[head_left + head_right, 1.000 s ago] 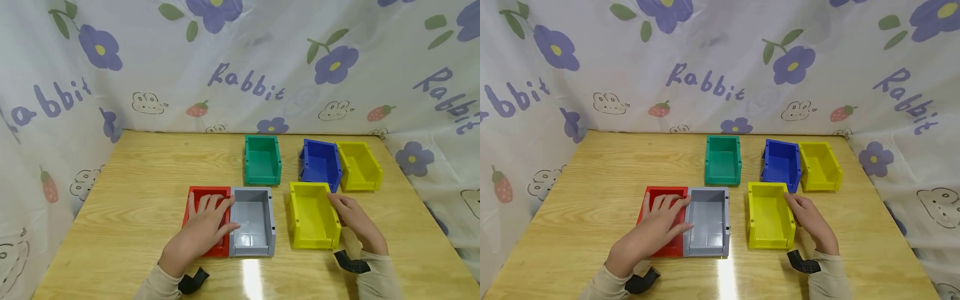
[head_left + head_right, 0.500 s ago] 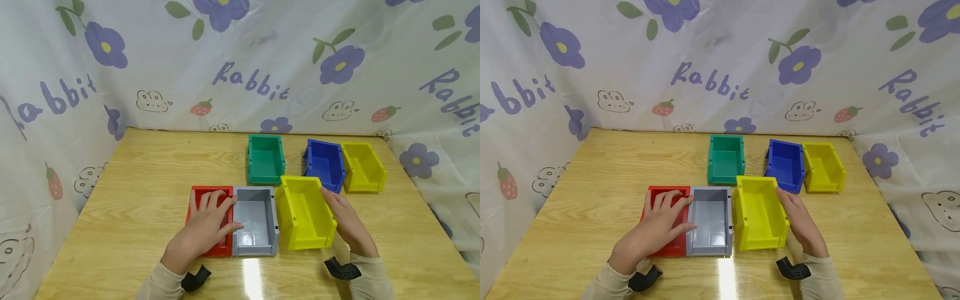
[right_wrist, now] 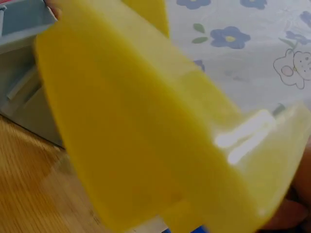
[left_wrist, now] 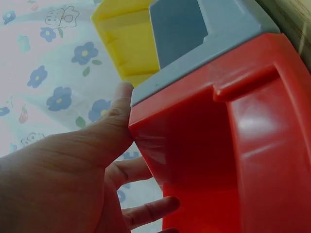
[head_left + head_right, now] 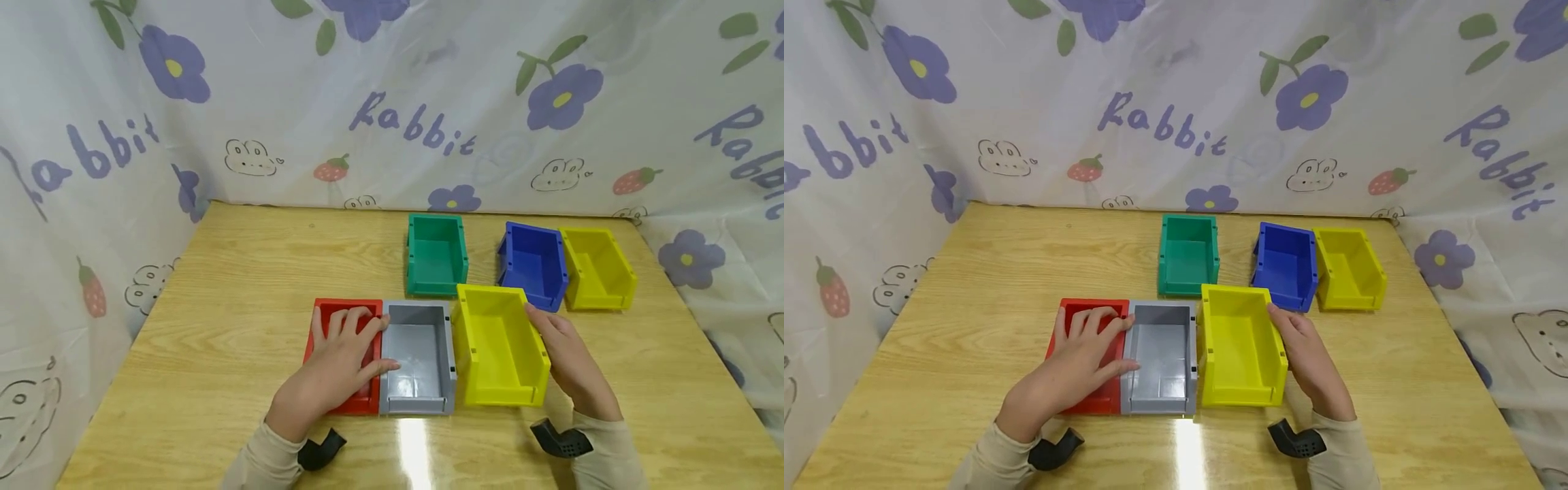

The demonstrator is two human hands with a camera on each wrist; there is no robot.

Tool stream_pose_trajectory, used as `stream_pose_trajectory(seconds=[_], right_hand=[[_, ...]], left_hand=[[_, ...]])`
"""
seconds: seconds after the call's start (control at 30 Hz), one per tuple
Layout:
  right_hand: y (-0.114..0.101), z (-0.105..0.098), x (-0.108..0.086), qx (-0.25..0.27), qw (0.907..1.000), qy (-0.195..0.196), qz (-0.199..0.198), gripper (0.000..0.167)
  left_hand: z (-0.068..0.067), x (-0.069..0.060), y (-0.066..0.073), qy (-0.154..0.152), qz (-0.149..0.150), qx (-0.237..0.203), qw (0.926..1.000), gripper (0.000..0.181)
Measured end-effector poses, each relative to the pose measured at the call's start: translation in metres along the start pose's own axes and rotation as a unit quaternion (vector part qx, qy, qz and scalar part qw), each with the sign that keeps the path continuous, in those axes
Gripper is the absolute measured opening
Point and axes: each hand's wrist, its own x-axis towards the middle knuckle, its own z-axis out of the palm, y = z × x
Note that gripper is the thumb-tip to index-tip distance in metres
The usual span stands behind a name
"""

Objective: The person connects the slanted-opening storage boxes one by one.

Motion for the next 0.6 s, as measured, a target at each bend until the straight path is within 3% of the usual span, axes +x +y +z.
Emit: stream_pose_trajectory(seconds=[0.2, 0.33, 0.43, 0.53, 0.6], right_hand=[[-0.003, 0.003, -0.001, -0.028, 0.9993, 0.021, -0.015, 0.051], [-0.003, 0.003, 0.0, -0.047, 0.9982, 0.035, -0.009, 0.05], [-0.001, 0.001, 0.001, -0.065, 0.9974, 0.032, -0.008, 0.049], [0.002, 0.004, 0.003, -0.078, 0.9969, 0.008, -0.004, 0.047], [0.004, 0.009, 0.004, -0.085, 0.9962, -0.021, -0.002, 0.046]], left_hand=[[0.001, 0.0, -0.001, 0.0, 0.002, -0.001, 1.0, 0.071], [-0.001, 0.001, 0.004, 0.01, 0.0, 0.012, 0.9999, 0.07], [-0.002, 0.007, 0.022, 0.036, 0.019, 0.053, 0.9978, 0.07], [-0.001, 0.019, 0.049, 0.065, 0.07, 0.098, 0.9906, 0.072], [0.001, 0.027, 0.065, 0.07, 0.096, 0.131, 0.9843, 0.074]])
